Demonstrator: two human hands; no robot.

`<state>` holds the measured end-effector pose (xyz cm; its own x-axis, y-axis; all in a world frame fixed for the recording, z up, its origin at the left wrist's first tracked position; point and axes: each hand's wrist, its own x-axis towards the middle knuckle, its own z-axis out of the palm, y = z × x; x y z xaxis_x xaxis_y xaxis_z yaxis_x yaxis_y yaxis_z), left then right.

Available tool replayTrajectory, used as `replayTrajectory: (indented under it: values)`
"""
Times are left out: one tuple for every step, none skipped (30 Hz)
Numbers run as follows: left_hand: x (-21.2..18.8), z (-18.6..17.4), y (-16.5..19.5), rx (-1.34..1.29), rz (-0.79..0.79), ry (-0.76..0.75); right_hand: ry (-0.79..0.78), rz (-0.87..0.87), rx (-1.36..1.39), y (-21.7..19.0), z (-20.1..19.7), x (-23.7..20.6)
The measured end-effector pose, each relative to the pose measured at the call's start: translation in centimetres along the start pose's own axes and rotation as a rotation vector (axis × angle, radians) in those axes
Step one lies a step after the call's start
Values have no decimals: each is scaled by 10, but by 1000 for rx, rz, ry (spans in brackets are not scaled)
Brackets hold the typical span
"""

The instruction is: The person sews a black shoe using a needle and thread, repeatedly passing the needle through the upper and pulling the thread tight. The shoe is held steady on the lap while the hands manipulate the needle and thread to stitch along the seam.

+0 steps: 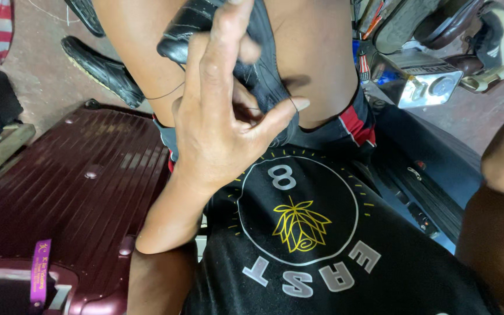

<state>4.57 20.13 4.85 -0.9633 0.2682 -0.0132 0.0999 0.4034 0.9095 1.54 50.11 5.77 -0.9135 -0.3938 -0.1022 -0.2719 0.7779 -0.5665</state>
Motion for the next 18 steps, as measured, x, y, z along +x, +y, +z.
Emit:
replayTrajectory:
  values:
    - [1, 0, 1, -2, 6, 0, 16, 18, 70, -2, -7, 1]
    - [3, 0, 2, -2, 16, 3, 34, 30, 150, -6, -14, 3]
    - [5, 1, 3, -2, 14, 2, 53, 36, 230, -10, -11, 9]
    - [7, 1, 5, -3, 13, 1, 50, 24, 304, -16, -7, 15]
    - [8, 2, 7, -3, 4, 1, 33, 2, 366, -22, 1, 20]
    - [8, 2, 8, -7, 3, -1, 19, -34, 412, -28, 12, 24]
    - [8, 2, 9, -11, 1, -2, 4, -76, 425, -34, 27, 26]
    - [7, 2, 9, -23, -1, -8, 0, -112, 409, -40, 41, 26]
    - [5, 1, 10, -27, 9, 4, -5, -127, 402, -43, 53, 25]
    - [2, 0, 10, -31, 19, 17, -5, -140, 386, -45, 61, 24]
    - [-2, -3, 10, -27, 48, 47, -1, -105, 430, -44, 63, 23]
    - [-5, -5, 9, 23, 68, 137, 10, -72, 491, -42, 61, 21]
    - [-9, -6, 8, 74, 84, 227, 26, -33, 584, -40, 58, 20]
    - [-11, -8, 5, 130, 61, 302, 50, 10, 705, -38, 50, 19]
    - [-13, -10, 2, 184, 33, 376, 76, 52, 820, -37, 44, 19]
    - [-15, -12, -2, 185, -24, 364, 99, 84, 918, -37, 38, 19]
    - [-16, -12, -6, 174, -50, 341, 104, 95, 955, -39, 36, 20]
    - [-18, -13, -10, 165, -76, 318, 94, 99, 968, -42, 37, 21]
